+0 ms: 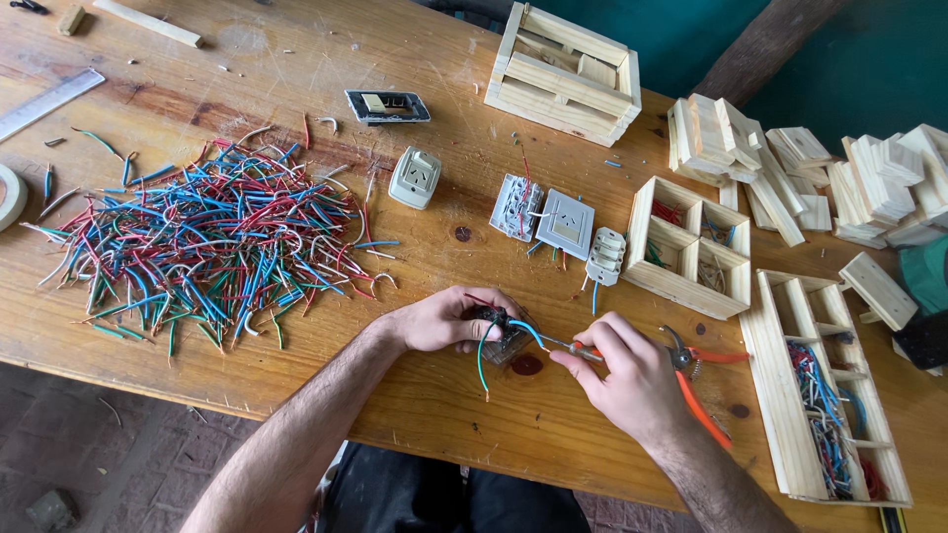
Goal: The person assembles electrical components on a wooden workbench. They strip and twist wires, then use a screwdriver to connect them to terminals on a socket and a switch. The person handles multiple wires and components throughout the process.
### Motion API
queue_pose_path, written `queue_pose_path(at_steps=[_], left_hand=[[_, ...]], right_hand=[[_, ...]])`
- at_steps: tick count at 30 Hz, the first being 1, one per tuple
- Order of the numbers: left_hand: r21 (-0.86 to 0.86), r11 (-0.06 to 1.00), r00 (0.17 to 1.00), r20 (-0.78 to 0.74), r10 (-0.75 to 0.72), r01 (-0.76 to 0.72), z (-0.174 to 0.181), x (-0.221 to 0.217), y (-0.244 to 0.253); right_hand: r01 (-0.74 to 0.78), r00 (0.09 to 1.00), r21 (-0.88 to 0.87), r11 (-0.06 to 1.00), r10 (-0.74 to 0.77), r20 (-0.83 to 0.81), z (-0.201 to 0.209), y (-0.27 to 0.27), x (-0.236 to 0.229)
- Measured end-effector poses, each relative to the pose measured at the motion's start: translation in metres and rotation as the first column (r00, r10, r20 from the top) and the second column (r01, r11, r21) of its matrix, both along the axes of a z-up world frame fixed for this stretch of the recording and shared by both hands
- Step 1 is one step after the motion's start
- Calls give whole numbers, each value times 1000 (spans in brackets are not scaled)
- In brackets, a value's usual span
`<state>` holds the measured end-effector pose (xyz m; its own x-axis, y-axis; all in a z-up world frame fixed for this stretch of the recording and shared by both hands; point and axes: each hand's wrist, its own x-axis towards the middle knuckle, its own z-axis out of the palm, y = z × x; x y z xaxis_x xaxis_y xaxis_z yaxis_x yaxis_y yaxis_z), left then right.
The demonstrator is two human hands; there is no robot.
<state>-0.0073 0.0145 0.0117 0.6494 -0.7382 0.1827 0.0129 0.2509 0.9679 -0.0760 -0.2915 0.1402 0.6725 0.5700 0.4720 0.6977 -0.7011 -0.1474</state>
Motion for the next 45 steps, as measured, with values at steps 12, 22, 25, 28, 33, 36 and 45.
queue_pose_path(at_steps=[12, 22, 25, 28, 33, 36, 45], left_hand=[[-49, 999, 1000, 0, -13, 13, 4, -3, -1], [-10, 1000, 1000, -17, -20, 20, 6, -2, 0], [-13, 1000, 1000, 1, -15, 15, 3, -1, -1], [-14, 1000, 999, 36, 5, -4, 7, 1, 0], [-77, 995, 992, 109, 69, -61, 5, 2, 2], [-98, 994, 990, 121, 67, -55, 11, 3, 3], [-86, 994, 994, 71, 78, -72, 20, -3, 6]], right_hand=[[85, 993, -31, 996, -88, -84, -5, 0, 2], [31, 999, 39, 999, -31, -10, 0, 1, -1], [56, 998, 34, 998, -56, 3, 5, 3, -4], [73, 996, 29, 997, -71, -44, 5, -6, -5], [240, 958, 326, 915, -169, -231, -44, -40, 1], [375, 900, 167, 912, -315, -302, -59, -27, 0], [454, 860, -148, 879, -476, -183, -79, 0, 18]])
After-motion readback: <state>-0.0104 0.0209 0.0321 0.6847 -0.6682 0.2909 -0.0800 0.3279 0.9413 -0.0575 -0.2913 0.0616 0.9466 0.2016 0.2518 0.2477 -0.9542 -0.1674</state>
